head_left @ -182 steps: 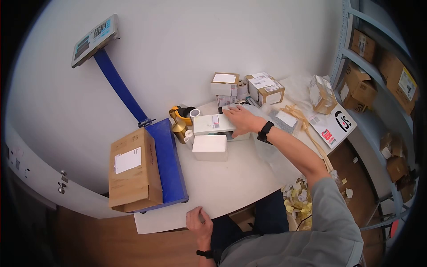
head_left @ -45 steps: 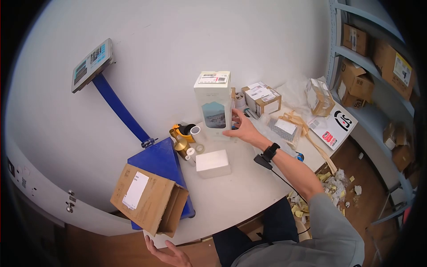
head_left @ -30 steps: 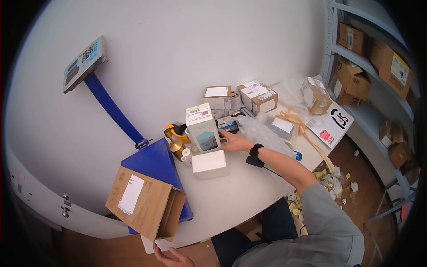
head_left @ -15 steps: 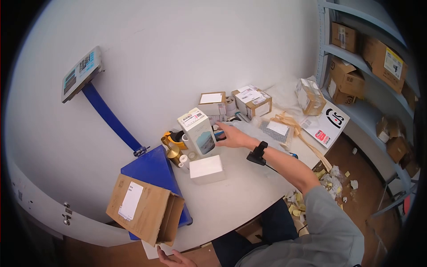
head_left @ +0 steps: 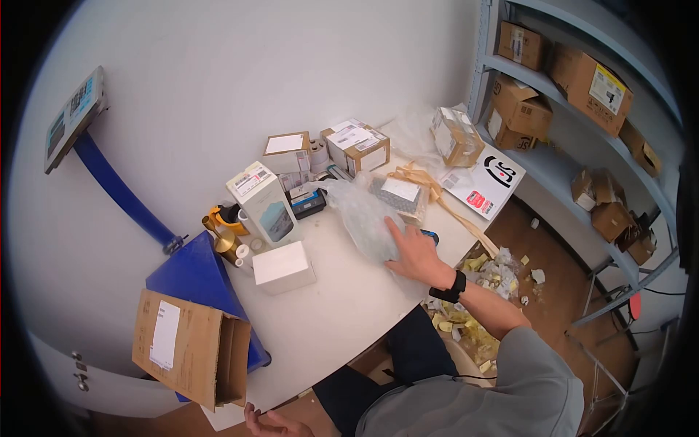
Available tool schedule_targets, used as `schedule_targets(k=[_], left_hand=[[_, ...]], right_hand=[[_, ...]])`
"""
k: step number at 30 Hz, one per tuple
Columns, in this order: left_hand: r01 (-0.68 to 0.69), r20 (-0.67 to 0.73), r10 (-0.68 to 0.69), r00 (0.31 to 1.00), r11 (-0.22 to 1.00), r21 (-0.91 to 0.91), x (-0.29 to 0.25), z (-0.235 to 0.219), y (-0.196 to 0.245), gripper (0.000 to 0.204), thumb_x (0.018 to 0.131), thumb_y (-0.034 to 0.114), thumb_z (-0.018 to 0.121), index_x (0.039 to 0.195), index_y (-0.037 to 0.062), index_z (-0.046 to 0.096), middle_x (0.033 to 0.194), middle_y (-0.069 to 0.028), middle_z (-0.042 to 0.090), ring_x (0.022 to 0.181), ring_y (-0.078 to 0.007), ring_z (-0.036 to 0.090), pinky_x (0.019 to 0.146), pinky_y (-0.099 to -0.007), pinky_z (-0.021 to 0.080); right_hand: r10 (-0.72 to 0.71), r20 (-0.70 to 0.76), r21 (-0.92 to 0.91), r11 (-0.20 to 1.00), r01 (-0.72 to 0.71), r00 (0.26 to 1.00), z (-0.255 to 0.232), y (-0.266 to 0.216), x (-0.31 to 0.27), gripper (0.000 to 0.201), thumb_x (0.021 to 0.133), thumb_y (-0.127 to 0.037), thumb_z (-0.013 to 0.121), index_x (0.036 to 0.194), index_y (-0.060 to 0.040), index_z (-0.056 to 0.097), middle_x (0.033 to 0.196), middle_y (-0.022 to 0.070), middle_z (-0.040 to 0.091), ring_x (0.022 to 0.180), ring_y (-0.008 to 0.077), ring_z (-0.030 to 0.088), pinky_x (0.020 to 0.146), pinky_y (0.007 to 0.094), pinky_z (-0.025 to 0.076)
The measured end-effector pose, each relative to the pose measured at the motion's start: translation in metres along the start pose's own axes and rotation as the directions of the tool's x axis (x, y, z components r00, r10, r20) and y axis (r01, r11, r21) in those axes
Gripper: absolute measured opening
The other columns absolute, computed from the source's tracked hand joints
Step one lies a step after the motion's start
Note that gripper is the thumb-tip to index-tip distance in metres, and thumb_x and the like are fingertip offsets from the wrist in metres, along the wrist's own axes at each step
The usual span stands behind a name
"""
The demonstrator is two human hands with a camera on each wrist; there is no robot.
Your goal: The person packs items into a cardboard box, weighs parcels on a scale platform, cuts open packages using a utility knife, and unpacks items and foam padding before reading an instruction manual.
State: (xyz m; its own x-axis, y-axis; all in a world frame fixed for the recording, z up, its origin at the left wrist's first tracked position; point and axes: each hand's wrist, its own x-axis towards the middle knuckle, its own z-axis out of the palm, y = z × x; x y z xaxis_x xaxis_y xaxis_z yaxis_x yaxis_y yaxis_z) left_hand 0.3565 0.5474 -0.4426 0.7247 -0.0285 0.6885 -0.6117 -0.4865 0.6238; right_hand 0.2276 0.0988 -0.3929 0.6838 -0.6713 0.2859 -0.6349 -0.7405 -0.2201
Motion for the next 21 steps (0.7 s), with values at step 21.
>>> schedule_targets(k=[21], left_hand=[[-0.029,0.02,0.031,0.999,0.995,-0.095,0.024,0.001,0.038,0.055,0.091,0.0,0.061,0.142,0.0,0.04,0.148,-0.0246,0.045,0.136,-0.0386,0.046,0.116,-0.0491,0.034]], right_hand=[[0.059,-0.233,0.473,0.879,0.06,0.971,-0.056,0.018,-0.004,0.068,0.073,-0.018,0.079,0.136,-0.0001,0.059,0.121,0.0184,0.07,0.106,0.0295,0.07,0.09,0.0385,0.055]])
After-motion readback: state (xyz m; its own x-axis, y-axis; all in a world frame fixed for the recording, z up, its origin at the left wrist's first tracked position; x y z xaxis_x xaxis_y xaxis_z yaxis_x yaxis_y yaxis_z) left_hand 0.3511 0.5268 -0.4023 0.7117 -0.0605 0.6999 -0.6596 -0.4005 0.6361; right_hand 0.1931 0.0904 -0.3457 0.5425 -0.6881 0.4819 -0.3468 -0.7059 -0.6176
